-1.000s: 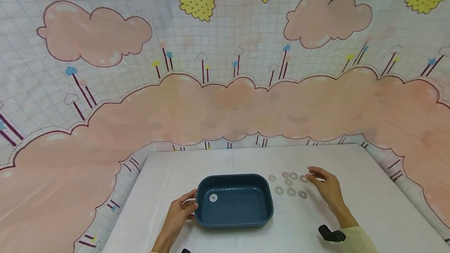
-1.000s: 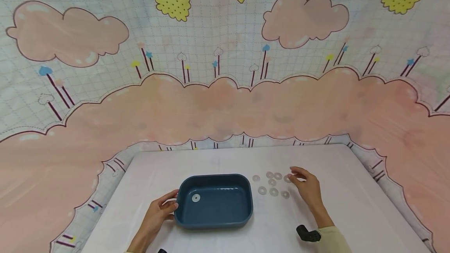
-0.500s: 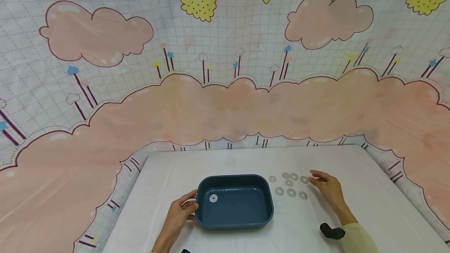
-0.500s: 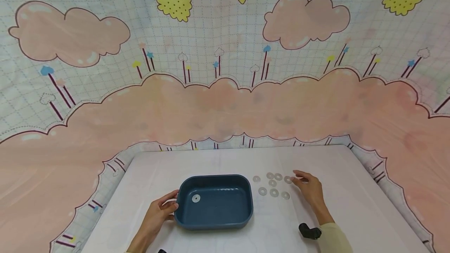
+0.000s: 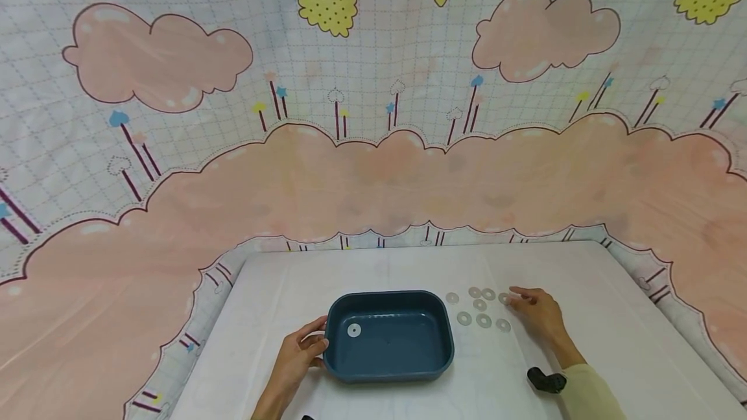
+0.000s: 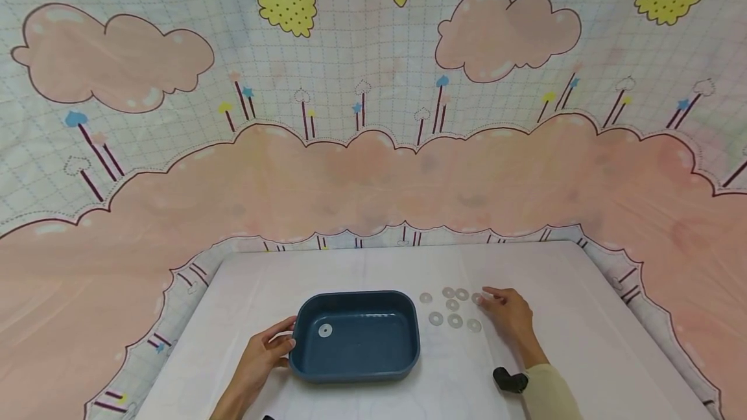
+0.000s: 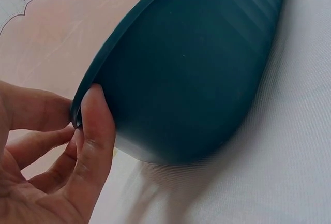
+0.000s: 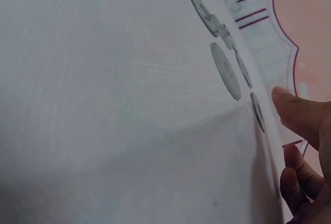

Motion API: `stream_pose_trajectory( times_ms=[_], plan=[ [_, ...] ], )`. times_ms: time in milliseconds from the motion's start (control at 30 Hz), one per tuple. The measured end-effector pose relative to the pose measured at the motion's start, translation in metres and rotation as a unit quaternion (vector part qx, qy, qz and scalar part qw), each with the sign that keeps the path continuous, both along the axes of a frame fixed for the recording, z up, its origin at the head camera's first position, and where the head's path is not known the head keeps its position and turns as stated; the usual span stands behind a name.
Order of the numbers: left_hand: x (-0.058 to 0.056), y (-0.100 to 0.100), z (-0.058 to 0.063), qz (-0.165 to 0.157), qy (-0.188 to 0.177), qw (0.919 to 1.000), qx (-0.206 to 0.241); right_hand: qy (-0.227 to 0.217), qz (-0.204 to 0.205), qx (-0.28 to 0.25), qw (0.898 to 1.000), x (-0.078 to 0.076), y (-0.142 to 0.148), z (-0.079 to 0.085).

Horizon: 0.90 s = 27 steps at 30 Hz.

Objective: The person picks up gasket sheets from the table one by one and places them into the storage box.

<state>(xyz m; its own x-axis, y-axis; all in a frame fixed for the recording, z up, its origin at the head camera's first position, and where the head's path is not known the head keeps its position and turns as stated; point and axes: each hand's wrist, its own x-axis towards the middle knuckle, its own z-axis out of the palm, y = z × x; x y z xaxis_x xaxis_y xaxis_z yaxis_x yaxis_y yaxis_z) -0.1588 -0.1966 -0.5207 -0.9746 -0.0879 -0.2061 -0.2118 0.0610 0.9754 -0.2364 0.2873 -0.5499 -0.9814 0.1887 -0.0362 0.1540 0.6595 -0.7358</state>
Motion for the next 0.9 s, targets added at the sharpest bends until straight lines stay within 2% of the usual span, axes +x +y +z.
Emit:
stream_pose_trajectory(
  times_ms=[133, 267, 667, 900],
  plan=[
    [0.0001, -0.0004, -0.0001, 0.000, -0.002, 1.0000, 0.003, -0.009, 0.008, 0.036, 0.999, -0.0020, -0.0013, -0.0030],
    [0.0001, -0.0005, -0.0004, 0.000, -0.004, 1.0000, -0.002, 0.007, 0.028, 0.065, 0.997, -0.0043, -0.0016, -0.0053],
    [-0.0012, -0.0002, 0.0008, -0.004, -0.001, 1.0000, -0.003, 0.031, 0.041, 0.101, 0.994, -0.0062, -0.0018, -0.0037],
    [-0.0005, -0.0001, 0.0006, 0.000, -0.005, 1.0000, 0.000, 0.022, 0.038, 0.102, 0.994, -0.0066, -0.0034, -0.0016]
  ],
)
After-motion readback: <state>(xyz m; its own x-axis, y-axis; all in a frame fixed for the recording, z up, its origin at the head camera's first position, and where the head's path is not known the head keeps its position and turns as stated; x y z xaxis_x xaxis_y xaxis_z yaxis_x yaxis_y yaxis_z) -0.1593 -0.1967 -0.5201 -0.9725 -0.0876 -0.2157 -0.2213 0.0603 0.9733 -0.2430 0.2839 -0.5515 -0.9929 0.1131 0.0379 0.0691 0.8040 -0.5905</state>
